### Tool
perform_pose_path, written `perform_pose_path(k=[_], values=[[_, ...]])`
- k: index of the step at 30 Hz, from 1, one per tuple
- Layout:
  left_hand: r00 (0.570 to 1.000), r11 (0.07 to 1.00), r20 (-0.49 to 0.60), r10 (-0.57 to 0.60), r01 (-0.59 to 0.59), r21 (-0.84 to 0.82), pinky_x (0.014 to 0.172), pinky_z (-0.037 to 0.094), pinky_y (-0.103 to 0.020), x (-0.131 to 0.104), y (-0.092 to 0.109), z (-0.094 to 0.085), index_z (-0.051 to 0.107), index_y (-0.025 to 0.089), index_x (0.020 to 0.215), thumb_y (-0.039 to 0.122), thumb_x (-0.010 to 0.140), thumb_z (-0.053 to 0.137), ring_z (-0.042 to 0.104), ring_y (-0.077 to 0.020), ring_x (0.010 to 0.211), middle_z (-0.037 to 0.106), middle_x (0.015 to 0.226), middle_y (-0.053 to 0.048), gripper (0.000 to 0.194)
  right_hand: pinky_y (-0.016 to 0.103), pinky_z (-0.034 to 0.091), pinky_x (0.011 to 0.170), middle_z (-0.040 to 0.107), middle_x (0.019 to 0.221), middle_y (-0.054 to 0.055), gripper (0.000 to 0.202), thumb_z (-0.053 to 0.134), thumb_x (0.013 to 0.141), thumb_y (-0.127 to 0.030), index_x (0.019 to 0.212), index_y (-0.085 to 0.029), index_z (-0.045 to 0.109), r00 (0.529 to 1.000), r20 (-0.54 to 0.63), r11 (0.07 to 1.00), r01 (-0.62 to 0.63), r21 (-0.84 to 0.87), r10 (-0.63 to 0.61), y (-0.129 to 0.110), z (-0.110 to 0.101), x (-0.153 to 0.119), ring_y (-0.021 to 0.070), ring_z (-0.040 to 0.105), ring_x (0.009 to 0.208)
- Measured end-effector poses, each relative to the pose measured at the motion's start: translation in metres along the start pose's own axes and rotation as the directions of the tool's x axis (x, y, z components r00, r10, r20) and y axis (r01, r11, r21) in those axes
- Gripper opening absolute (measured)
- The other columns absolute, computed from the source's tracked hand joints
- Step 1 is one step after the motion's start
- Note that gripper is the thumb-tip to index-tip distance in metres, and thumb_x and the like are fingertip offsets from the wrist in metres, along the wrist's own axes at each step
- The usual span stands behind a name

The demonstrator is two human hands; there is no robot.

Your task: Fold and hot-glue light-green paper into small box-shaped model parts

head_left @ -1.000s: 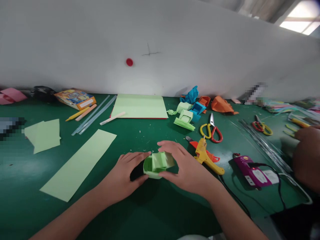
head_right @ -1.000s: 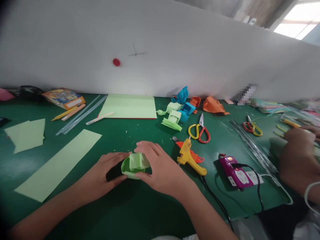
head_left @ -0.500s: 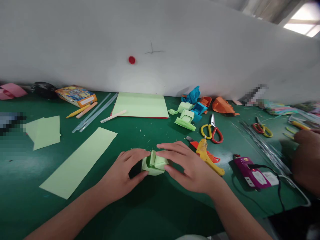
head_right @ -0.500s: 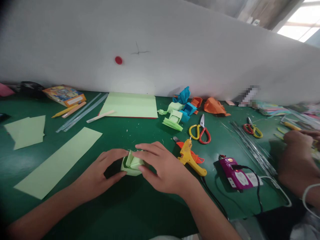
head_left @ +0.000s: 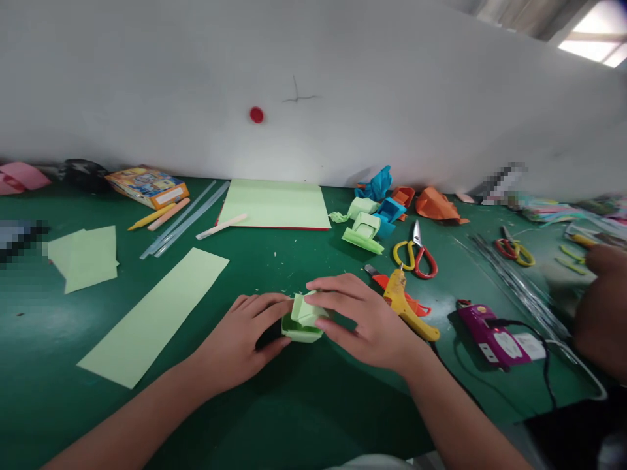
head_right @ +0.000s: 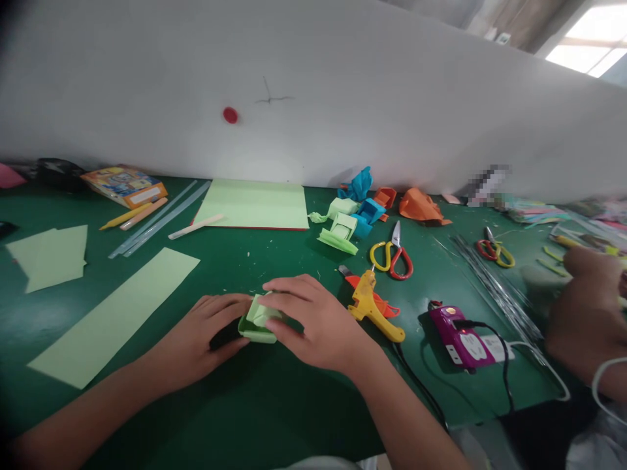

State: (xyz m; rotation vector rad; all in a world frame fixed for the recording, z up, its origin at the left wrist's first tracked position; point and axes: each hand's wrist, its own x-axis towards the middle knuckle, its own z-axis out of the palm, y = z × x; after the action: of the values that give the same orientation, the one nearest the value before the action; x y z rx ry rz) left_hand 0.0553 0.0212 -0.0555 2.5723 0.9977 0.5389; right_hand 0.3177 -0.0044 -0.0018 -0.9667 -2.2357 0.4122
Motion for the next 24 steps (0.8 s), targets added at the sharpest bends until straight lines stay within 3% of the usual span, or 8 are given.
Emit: perform_pose_path(k=[6,14,20,24], values=[[0.998,0.998,-0.026,-0.055,0.054,-0.032,0.1,0.049,-0.043,0.001,0.003,0.0,0.042,0.03,0.15,0.028,0.095,0.059,0.062,-0.0282,0.123,0.063,0.14,-0.008,0.057,0.048,0.052,0.104,0.066,0.135,0.01,0.029,0.057,0.102,-0.022,0.13,-0.025,0.065,0.999,0.024,0.999,0.033,-0.032,-0.032,0.003,0.002,-0.001,0.024,0.061,0.122],[1.0,1.0,-0.006,0.022,-0.022,0.01,0.097,0.048,-0.044,0.001,-0.001,0.002,0.057,0.036,0.139,0.028,0.097,0.059,0.062,-0.0279,0.12,0.062,0.139,-0.007,0.043,0.047,0.052,0.104,0.067,0.134,0.01,0.029,0.057,0.103,-0.025,0.131,-0.025,0.065,0.999,0.041,0.999,0.03,-0.039,-0.028,0.004,0.008,-0.001,0.0239,0.062,0.121],[0.999,0.998,-0.016,-0.045,0.044,-0.038,0.095,0.048,-0.042,0.003,0.002,0.001,0.055,0.027,0.132,0.029,0.094,0.061,0.063,-0.0275,0.117,0.066,0.133,-0.008,0.039,0.046,0.051,0.106,0.067,0.133,0.012,0.025,0.058,0.102,-0.023,0.125,-0.019,0.068,0.993,0.095,0.995,0.075,-0.064,-0.069,0.004,0.016,0.002,0.0235,0.062,0.121],[0.999,0.998,-0.011,-0.046,0.045,-0.037,0.094,0.048,-0.042,0.003,0.003,0.001,0.052,0.027,0.133,0.028,0.094,0.061,0.064,-0.0273,0.116,0.066,0.133,-0.007,0.04,0.041,0.052,0.106,0.067,0.128,0.012,0.02,0.058,0.102,-0.022,0.118,-0.019,0.069,0.996,0.061,0.998,0.06,-0.014,-0.059,0.003,0.021,0.002,0.0218,0.062,0.122]])
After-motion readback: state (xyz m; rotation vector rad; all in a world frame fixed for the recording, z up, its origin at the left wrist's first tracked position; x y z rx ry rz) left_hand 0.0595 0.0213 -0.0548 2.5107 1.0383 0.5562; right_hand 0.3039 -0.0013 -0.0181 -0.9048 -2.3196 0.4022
